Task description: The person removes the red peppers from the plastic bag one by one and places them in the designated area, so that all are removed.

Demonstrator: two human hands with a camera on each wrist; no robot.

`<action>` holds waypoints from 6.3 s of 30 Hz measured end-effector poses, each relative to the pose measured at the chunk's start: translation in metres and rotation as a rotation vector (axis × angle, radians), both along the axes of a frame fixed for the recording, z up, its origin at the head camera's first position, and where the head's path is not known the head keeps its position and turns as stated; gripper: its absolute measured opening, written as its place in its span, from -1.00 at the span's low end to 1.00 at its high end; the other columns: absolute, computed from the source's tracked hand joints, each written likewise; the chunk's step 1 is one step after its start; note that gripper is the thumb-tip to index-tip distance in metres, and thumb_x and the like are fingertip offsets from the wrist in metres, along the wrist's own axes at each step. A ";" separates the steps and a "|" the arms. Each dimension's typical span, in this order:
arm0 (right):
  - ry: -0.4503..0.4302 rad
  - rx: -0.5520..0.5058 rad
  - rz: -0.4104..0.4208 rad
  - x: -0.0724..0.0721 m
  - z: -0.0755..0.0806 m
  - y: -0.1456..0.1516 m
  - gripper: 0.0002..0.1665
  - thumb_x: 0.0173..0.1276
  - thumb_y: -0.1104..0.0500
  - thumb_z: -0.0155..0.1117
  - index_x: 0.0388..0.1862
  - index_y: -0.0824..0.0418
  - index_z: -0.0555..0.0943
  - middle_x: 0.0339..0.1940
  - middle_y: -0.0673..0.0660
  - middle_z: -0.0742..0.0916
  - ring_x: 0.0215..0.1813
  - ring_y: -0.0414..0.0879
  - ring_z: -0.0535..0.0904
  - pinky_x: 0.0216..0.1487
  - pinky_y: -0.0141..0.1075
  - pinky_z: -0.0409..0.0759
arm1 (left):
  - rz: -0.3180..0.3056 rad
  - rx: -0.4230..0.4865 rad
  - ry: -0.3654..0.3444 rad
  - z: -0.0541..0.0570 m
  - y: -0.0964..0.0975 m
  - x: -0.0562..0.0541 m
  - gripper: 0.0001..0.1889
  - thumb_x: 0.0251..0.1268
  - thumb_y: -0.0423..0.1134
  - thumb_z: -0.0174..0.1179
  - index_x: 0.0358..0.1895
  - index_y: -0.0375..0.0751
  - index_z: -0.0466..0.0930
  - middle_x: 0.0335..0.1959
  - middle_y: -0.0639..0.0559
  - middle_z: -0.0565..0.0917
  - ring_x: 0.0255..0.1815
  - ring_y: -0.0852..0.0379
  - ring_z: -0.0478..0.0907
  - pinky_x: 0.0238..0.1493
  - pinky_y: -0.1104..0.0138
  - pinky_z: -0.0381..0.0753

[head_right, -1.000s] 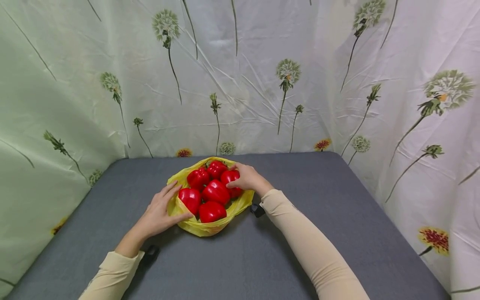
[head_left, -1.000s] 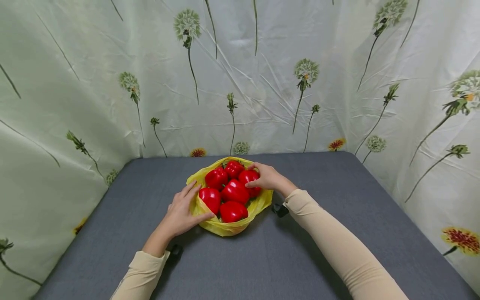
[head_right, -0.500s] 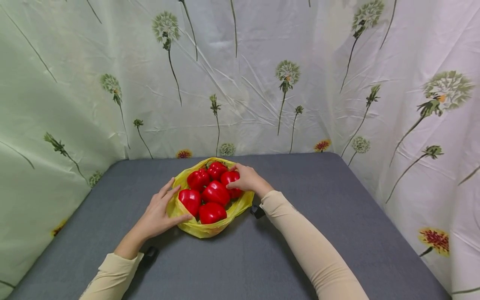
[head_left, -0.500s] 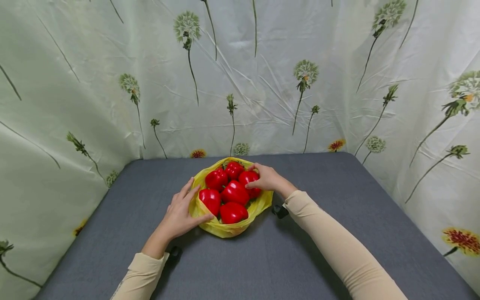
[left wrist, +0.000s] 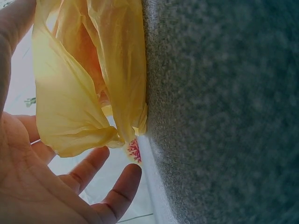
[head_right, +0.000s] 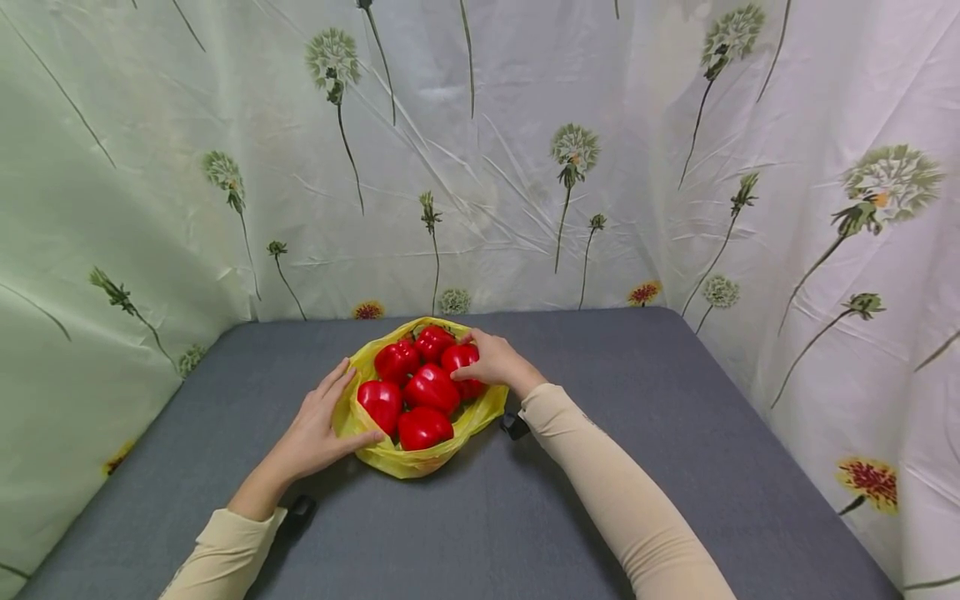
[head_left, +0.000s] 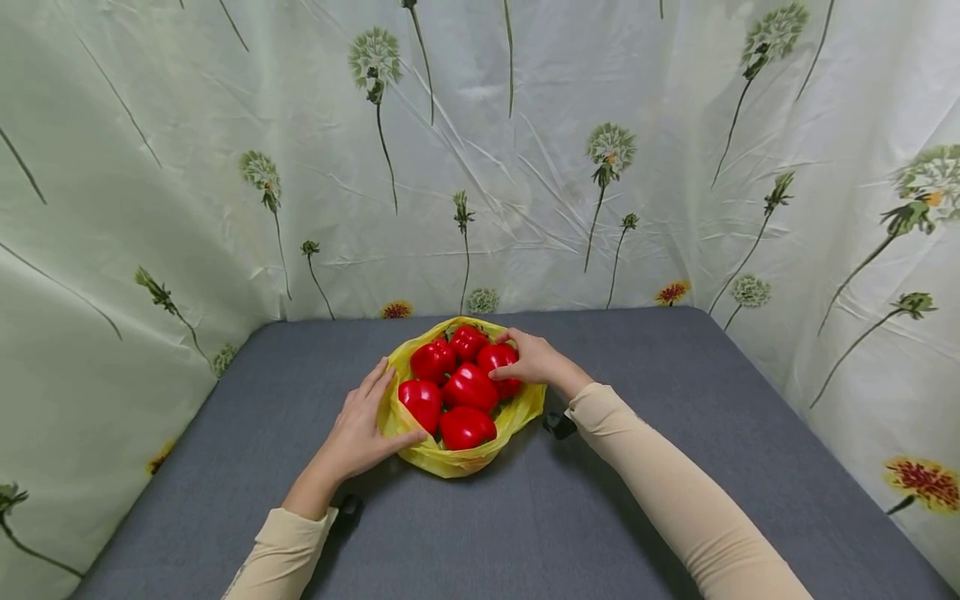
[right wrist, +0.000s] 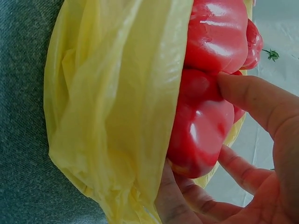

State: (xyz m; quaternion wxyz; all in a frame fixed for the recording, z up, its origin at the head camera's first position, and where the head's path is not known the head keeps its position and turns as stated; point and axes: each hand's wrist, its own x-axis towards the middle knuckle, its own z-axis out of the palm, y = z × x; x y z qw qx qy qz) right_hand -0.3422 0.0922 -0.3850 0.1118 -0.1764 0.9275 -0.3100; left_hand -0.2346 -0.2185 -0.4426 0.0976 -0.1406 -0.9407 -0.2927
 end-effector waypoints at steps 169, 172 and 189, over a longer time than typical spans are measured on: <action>-0.016 -0.067 -0.296 -0.024 -0.013 0.141 -0.11 0.55 -0.09 0.35 0.61 0.32 0.22 0.38 0.54 0.54 0.09 0.23 0.68 0.07 -0.05 0.80 | 0.017 -0.011 -0.024 0.000 -0.002 0.003 0.26 0.18 0.32 0.49 0.75 -0.30 0.00 0.80 -0.23 0.03 0.67 -0.41 0.16 0.56 -0.42 0.27; -0.017 -0.061 -0.289 -0.025 -0.012 0.142 -0.10 0.56 -0.10 0.34 0.62 0.32 0.22 0.40 0.55 0.54 0.11 0.24 0.69 0.08 -0.05 0.80 | 0.017 -0.008 -0.027 0.001 -0.002 0.003 0.27 0.18 0.32 0.49 0.75 -0.29 -0.01 0.80 -0.22 0.02 0.68 -0.40 0.15 0.57 -0.42 0.26; 0.120 -0.082 -0.320 -0.023 0.001 0.142 -0.16 0.57 -0.08 0.32 0.58 0.35 0.28 0.55 0.56 0.40 0.58 0.45 0.34 0.52 0.34 0.42 | 0.006 -0.014 -0.008 -0.001 -0.002 0.001 0.26 0.18 0.30 0.50 0.74 -0.32 0.01 0.79 -0.24 0.04 0.70 -0.38 0.15 0.59 -0.40 0.23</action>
